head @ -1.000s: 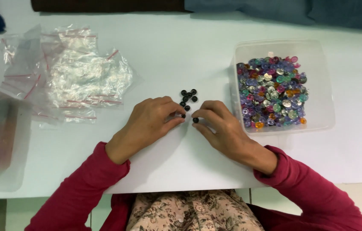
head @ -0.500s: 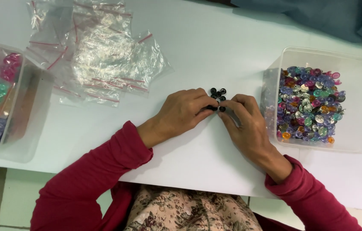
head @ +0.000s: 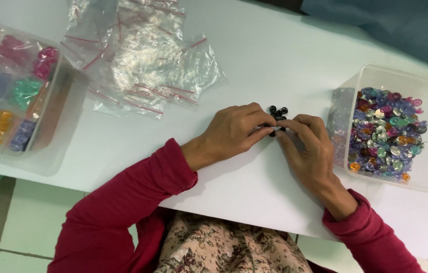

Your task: The person is sorting through a container of various colored beads, selecting specific colors, and placing them into small plastic zip-lock bags.

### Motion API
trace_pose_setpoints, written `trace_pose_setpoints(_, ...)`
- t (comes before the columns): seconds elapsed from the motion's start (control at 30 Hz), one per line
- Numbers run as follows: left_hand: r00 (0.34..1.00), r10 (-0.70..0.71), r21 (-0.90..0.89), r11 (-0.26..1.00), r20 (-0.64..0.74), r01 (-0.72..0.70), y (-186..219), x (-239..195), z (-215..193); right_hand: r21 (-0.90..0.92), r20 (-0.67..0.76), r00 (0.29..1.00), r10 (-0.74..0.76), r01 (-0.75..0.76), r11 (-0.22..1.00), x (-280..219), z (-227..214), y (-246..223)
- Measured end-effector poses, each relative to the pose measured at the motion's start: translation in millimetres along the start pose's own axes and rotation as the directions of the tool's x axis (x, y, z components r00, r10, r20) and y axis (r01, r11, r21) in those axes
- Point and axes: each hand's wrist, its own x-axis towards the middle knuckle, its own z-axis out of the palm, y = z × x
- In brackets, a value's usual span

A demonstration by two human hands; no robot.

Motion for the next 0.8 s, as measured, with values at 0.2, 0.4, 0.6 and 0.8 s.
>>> trace_pose_setpoints(0.2,0.979,0.042,0.110,0.994,-0.199,-0.020,-10.3,7.6,-27.9,-0.038,-0.053,0.990,-0.127,0.125,0.991,36.1,9.9,-23.7)
trace_pose_setpoints(0.4,0.907,0.016,0.273,0.956,-0.421,0.110,-40.8,6.9,-68.8,-0.281,0.046,0.951,-0.305,0.305,0.910,88.3,47.8,-43.2)
trace_pose_setpoints(0.6,0.900,-0.022,0.357,0.913,-0.435,0.195,-68.7,2.7,-63.4,-0.610,0.151,0.879,-0.452,0.443,0.657,112.6,97.2,-35.5)
trace_pose_setpoints(0.8,0.903,-0.103,0.246,0.943,-0.418,0.222,-45.9,2.3,-91.9,-0.619,0.206,0.896,-0.393,0.430,0.657,116.3,96.1,-26.7)
